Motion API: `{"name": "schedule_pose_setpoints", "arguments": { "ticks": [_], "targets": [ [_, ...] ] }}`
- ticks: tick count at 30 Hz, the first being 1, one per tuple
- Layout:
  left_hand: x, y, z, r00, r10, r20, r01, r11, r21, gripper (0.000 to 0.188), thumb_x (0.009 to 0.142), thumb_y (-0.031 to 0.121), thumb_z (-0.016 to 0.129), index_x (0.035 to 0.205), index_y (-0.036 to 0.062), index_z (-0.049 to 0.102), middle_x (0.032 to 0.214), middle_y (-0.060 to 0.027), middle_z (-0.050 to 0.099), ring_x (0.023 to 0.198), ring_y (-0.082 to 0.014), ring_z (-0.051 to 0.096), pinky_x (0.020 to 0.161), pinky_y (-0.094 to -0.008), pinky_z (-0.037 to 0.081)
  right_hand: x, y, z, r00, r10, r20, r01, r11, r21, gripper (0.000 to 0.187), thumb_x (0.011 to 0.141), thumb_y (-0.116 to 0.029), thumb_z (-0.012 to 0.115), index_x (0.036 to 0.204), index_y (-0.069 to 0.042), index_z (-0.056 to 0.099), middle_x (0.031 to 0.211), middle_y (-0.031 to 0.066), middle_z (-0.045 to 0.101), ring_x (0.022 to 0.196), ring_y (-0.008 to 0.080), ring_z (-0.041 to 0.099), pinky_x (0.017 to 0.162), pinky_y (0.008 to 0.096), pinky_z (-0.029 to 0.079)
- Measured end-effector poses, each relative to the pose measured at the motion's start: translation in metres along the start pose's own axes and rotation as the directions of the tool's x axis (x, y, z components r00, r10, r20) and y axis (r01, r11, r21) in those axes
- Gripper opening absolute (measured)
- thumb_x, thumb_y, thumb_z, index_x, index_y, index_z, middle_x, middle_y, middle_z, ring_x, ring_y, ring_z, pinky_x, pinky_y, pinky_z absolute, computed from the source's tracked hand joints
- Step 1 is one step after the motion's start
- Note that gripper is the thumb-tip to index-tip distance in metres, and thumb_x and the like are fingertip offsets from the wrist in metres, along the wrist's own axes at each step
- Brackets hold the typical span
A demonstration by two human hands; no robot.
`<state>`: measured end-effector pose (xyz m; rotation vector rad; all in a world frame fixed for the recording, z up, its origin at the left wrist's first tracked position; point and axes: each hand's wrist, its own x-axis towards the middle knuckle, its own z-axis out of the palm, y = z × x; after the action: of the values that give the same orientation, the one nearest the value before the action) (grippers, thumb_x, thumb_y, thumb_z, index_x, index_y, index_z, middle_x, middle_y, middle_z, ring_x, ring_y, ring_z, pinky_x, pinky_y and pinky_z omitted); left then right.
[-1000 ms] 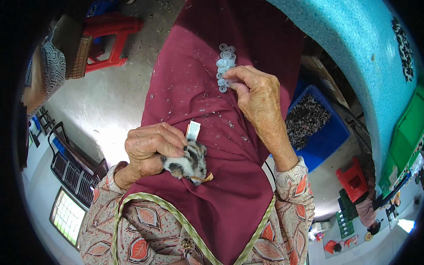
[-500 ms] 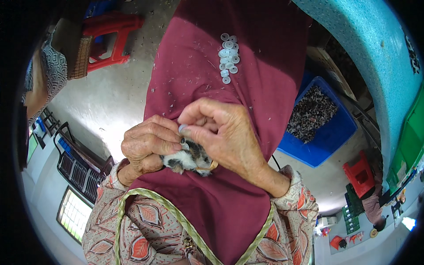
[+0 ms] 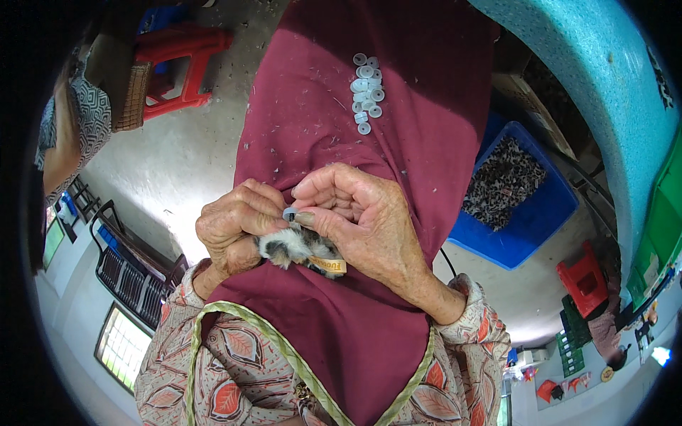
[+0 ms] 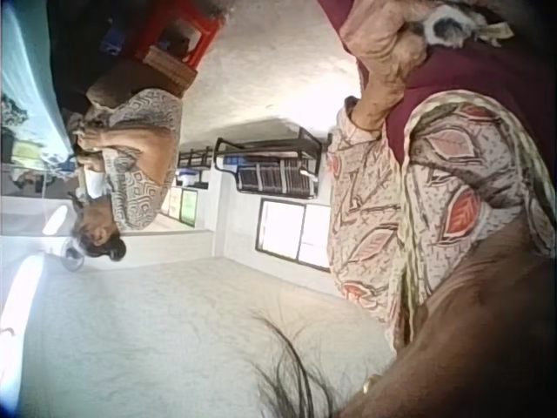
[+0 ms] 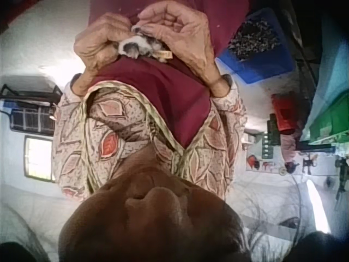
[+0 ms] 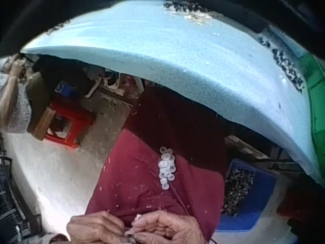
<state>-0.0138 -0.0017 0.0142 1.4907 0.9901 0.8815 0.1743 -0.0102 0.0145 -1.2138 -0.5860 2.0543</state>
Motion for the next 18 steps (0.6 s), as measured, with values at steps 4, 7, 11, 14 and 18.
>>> {"name": "schedule_pose_setpoints", "arguments": {
  "ticks": [4, 7, 11, 14, 18],
  "targets": [
    [-0.002, -0.002, 0.0, 1.0, -0.015, -0.011, 0.015, 1.0, -0.008, 0.021, 0.051, -0.005, 0.071, 0.07, -0.001, 0.063, 0.064, -0.0083, 0.06, 0.064, -0.0208, 0.06, 0.059, -0.0296, 0.049, -0.002, 0.006, 0.001, 0.996, -0.089, -0.023, 0.087, 0.995, -0.048, 0.015, 0.08, 0.006, 0.064, 0.095, 0.003, 0.061, 0.086, 0.0069, 0.067, 0.079, 0.0095, 0.065, 0.072, 0.0216, 0.053],
    [-0.002, -0.002, 0.0, 0.998, -0.054, -0.006, 0.054, 0.998, -0.045, 0.02, 0.056, -0.004, 0.073, 0.073, -0.0009, 0.063, 0.07, -0.0086, 0.062, 0.065, -0.0177, 0.06, 0.06, -0.0285, 0.049, -0.003, 0.008, 0.002, 0.977, -0.215, -0.003, 0.211, 0.962, -0.172, 0.016, 0.077, 0.007, 0.065, 0.092, 0.002, 0.062, 0.084, 0.0068, 0.067, 0.077, 0.0095, 0.066, 0.067, 0.0218, 0.053],
    [-0.011, 0.004, 0.007, 0.946, -0.289, -0.143, 0.274, 0.955, -0.118, 0.025, 0.066, 0.002, 0.075, 0.089, -0.0014, 0.064, 0.084, -0.0091, 0.064, 0.071, -0.0123, 0.061, 0.062, -0.0259, 0.049, -0.005, 0.007, 0.002, 0.955, -0.296, 0.002, 0.285, 0.917, -0.279, 0.016, 0.076, 0.009, 0.065, 0.09, 0.002, 0.062, 0.082, 0.0063, 0.067, 0.075, 0.0096, 0.066, 0.066, 0.0222, 0.053],
    [-0.007, 0.005, 0.004, 0.95, -0.312, -0.016, 0.311, 0.949, -0.056, 0.035, 0.071, 0.006, 0.076, 0.102, -0.0018, 0.063, 0.094, -0.0095, 0.064, 0.074, -0.011, 0.061, 0.063, -0.0242, 0.048, -0.004, 0.007, 0.004, 0.966, -0.248, -0.069, 0.238, 0.963, -0.125, 0.015, 0.076, 0.01, 0.064, 0.089, 0.002, 0.061, 0.082, 0.0056, 0.066, 0.075, 0.0096, 0.066, 0.067, 0.0226, 0.054],
    [-0.004, 0.004, 0.001, 0.951, -0.307, 0.035, 0.309, 0.95, -0.053, 0.036, 0.071, 0.003, 0.072, 0.105, -0.0017, 0.064, 0.085, -0.0094, 0.067, 0.076, -0.0121, 0.064, 0.064, -0.0231, 0.05, 0.001, 0.004, 0.005, 0.973, -0.184, -0.139, 0.177, 0.983, -0.058, 0.017, 0.077, 0.011, 0.064, 0.089, 0.002, 0.055, 0.08, 0.0071, 0.065, 0.078, 0.0104, 0.066, 0.069, 0.0218, 0.055]
  ]
}}
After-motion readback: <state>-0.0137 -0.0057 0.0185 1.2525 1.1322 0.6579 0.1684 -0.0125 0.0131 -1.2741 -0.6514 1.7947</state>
